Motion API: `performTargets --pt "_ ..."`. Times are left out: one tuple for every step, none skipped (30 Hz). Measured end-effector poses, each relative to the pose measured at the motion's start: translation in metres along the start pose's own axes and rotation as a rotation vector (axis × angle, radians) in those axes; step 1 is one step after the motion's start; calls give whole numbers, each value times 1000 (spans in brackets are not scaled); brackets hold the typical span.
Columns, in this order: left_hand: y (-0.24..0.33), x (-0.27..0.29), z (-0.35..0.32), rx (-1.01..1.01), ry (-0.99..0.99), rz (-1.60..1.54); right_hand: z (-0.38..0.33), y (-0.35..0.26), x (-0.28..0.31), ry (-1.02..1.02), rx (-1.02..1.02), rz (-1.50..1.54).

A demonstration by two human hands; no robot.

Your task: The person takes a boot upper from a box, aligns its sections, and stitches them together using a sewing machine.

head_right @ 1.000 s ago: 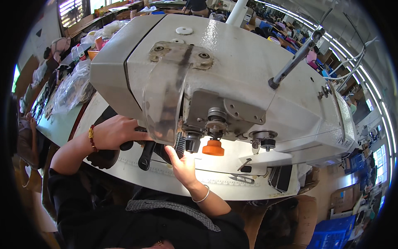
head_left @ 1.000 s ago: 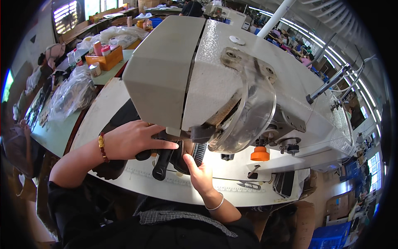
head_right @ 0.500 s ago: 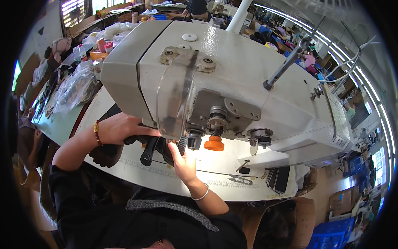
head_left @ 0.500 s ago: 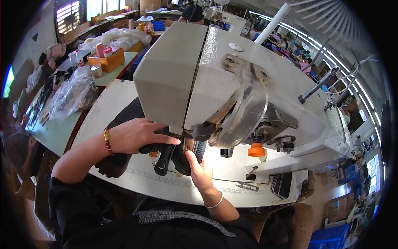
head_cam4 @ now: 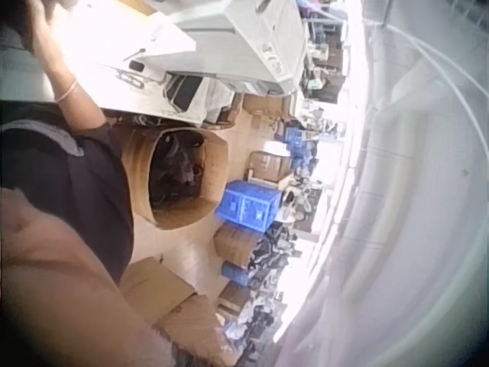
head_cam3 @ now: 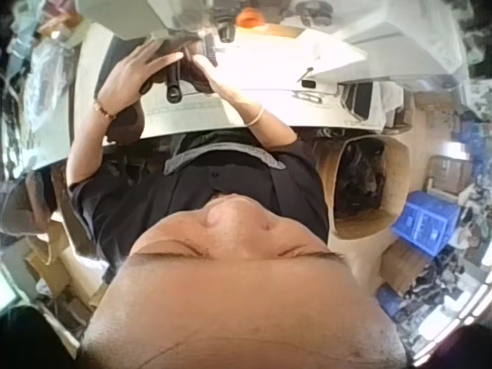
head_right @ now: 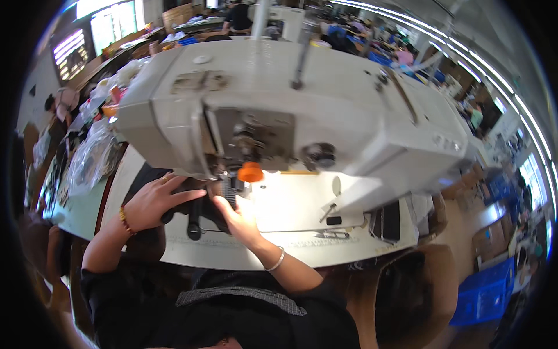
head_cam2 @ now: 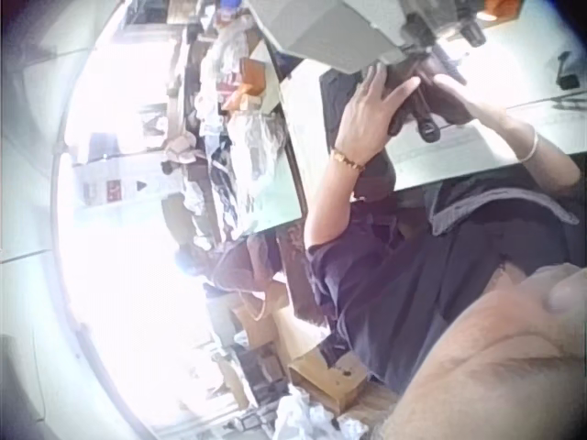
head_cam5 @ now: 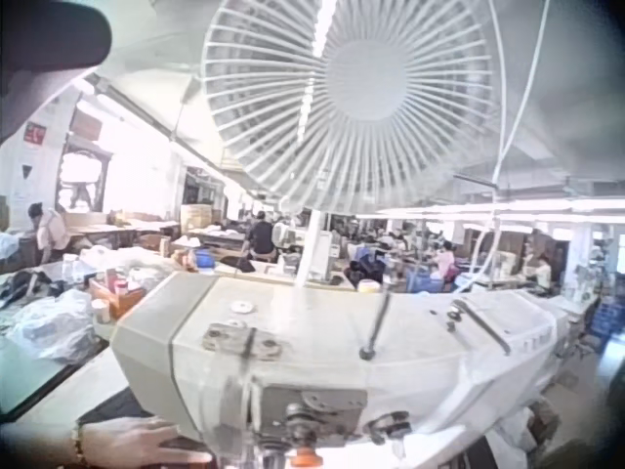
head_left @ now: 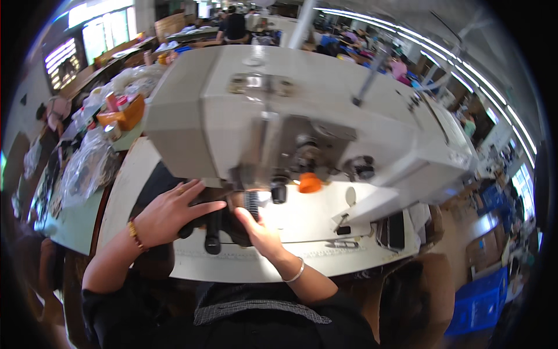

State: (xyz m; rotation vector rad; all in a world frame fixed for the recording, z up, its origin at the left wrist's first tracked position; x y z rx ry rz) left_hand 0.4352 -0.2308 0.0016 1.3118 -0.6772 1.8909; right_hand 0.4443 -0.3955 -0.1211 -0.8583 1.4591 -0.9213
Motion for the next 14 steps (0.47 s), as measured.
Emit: performTargets --pt "3 5 -5 55 -35 -9 3 11 -4 -57 48 -53" --pt "8 11 -8 87 -73 27 7 17 -3 -99 99 -113" --pt "9 13 -19 89 -47 -1 -1 -2 -11 -165 69 -298" --pt "14 19 -26 93 -38 -12 -12 -19 -18 -222 24 -482" --pt "27 31 -33 129 -69 4 -22 -21 -22 -301 84 -424" --pt "36 38 -38 153 -102 -6 -29 -15 -27 -369 145 -371" --pt "41 42 -46 154 -123 -49 -39 -16 -32 -325 319 -271" --pt "49 46 -51 102 -141 -75 -52 -24 -33 -282 495 -181" --pt "57 57 -64 158 -160 -92 -60 -22 -37 -386 400 -420" --pt "64 65 -72 218 -177 -106 -71 -31 -44 -406 434 -160" --pt "71 65 -74 217 -192 -115 -80 -38 -41 -413 424 -191" --pt "81 68 -75 215 -161 -102 -87 -42 -38 -430 413 -221" --pt "85 60 -62 158 -131 -123 -88 -35 -20 -334 486 -246" --pt "89 49 -50 118 -138 -162 -92 -28 4 -284 497 -308"
Point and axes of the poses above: each hand's wrist, its own z-axis towards the middle knuckle, its own x-axis out of the back of the hand, y = z × x, the point moved 5 cm from there along z, towards the middle knuckle, and after that the axes turned 13 degrees about y, right-handed, at the moved point
